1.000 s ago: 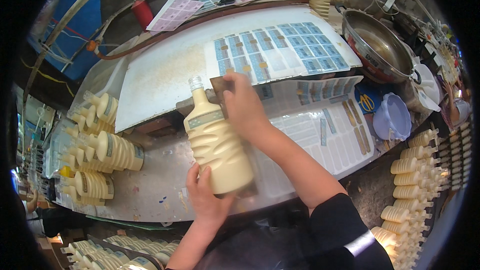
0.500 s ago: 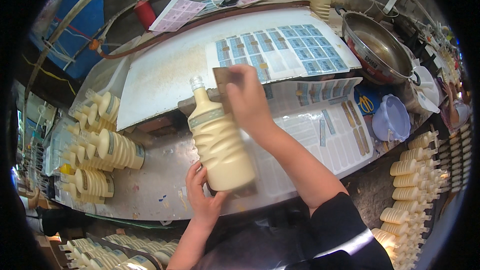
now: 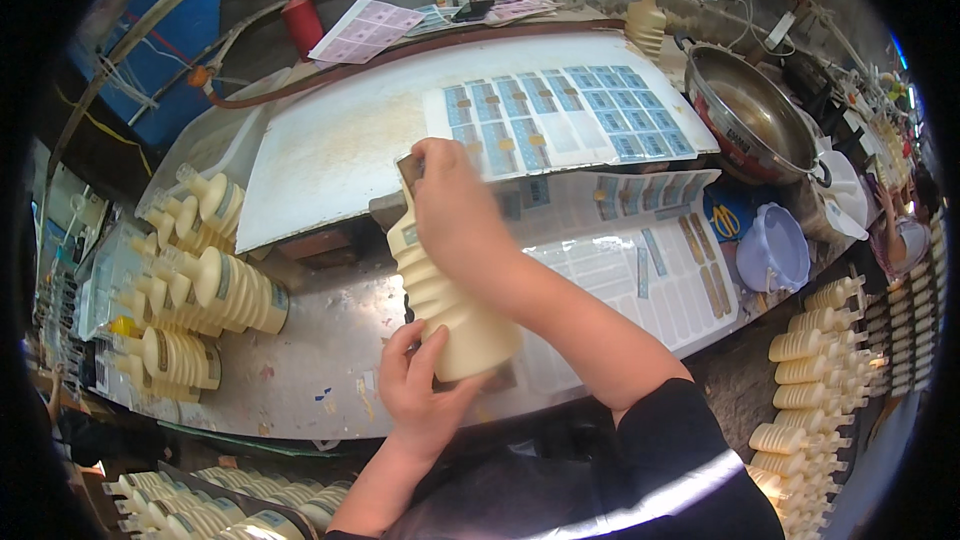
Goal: The person repeatedly applies rectangular labels to the sides of cream-colored plastic bottles. They pick up a bottle, smooth a label onto its surface, and place it back on the table. The process is repeated for multiple bottles in a continuous sequence.
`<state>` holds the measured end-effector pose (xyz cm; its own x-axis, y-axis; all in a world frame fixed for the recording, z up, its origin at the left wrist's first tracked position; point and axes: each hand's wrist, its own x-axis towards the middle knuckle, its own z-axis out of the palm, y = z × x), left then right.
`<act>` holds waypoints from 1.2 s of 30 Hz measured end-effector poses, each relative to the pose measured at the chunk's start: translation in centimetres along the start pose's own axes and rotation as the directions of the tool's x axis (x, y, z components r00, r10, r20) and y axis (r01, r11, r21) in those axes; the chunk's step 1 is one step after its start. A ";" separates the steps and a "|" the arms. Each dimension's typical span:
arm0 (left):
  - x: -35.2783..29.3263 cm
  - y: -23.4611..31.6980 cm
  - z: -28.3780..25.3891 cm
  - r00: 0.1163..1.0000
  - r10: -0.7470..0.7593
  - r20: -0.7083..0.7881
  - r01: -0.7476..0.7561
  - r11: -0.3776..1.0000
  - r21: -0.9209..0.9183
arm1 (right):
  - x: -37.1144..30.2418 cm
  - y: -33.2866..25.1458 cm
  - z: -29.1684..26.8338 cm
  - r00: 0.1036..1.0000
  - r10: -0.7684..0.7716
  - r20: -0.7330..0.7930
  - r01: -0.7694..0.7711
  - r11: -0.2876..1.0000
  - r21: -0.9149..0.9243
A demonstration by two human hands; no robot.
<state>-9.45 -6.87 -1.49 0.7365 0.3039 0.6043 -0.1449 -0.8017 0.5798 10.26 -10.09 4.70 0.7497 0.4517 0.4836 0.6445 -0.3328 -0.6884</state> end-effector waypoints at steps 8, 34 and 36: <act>0.7 0.8 -0.1 1.000 -0.013 0.013 0.012 0.999 0.038 | 0.1 -3.9 3.0 0.994 -0.055 0.089 0.071 0.979 -0.190; 7.6 -6.5 3.8 0.646 -0.730 0.223 0.620 0.331 -0.712 | -2.4 6.2 -4.2 0.984 0.066 -0.163 -0.045 0.990 0.133; 6.9 -4.7 2.7 0.617 -0.759 0.207 0.643 0.334 -0.689 | -2.4 7.3 -6.8 0.974 0.153 -0.166 -0.124 0.977 0.175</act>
<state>-1.91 -2.40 -1.58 0.7017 0.6893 -0.1804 -0.0303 0.2819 0.9590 14.17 -19.24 2.20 0.8540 0.2521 0.4552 0.5104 -0.2356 -0.8270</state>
